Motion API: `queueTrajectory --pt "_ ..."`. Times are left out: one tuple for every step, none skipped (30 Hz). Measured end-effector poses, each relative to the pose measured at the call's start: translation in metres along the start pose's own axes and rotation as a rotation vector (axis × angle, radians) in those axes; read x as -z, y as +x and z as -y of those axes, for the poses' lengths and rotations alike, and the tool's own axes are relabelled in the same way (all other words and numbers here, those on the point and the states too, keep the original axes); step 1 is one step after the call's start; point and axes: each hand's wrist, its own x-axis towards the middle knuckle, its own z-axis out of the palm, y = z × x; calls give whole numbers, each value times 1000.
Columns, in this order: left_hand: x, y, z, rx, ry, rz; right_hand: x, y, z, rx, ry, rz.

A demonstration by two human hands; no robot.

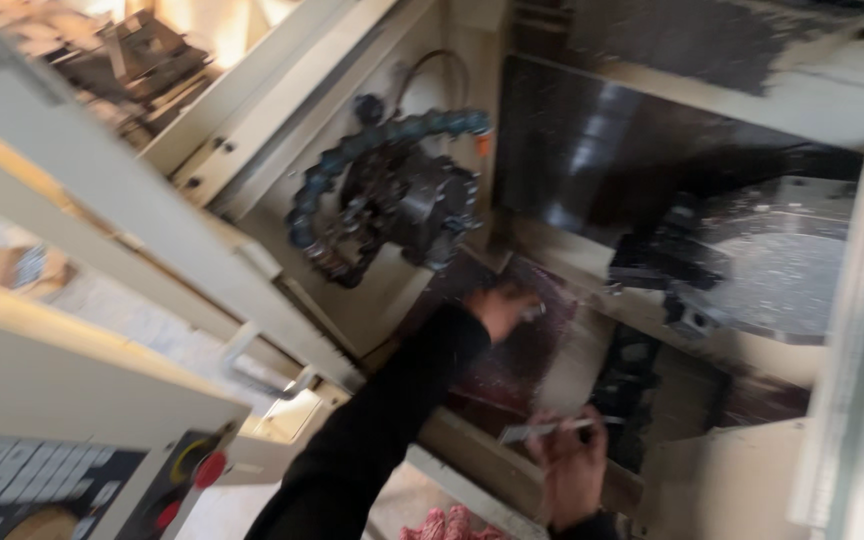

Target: The person repeatedly picks up metal rods from green bins, opens a machine door, inserts the rods into the machine, and closes the door. The person also wipes the machine door with a cloth between cycles.

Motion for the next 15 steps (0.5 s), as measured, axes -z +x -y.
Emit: queueTrajectory --pt "-17 -27 1 28 -62 -22 5 15 -6 57 148 98" --pt "-34 -54 3 51 -125 -46 4 37 -11 114 297 193" --pt "-49 -78 8 112 -172 32 1 62 -13 79 443 243" --pt "-64 -103 12 167 -222 118 -1 77 -17 48 590 282" --pt "-78 -129 16 93 -178 46 -9 95 -20 19 666 301" --pt "-84 -152 24 16 -124 -29 -27 114 -25 -24 678 307" --pt "-90 -172 30 36 -238 -24 -48 132 -28 -56 687 312" --pt "-93 -191 35 58 -356 -12 -74 149 -32 -79 702 314" --pt "-94 -207 35 118 -314 53 -101 164 -33 -94 720 310" --pt "-95 -223 34 175 -269 115 -130 180 -31 -108 740 309" --pt "-93 -232 34 229 -217 175 -158 192 -29 -119 774 300" --pt "-90 -236 32 225 -236 81 -185 202 -26 -127 812 280" --pt "-87 -242 27 225 -255 -15 -207 209 -22 -134 848 247" --pt "-81 -245 25 227 -270 -110 -228 214 -19 -125 873 222" --pt "-75 -247 22 217 -276 -104 -247 217 -16 -171 927 149"
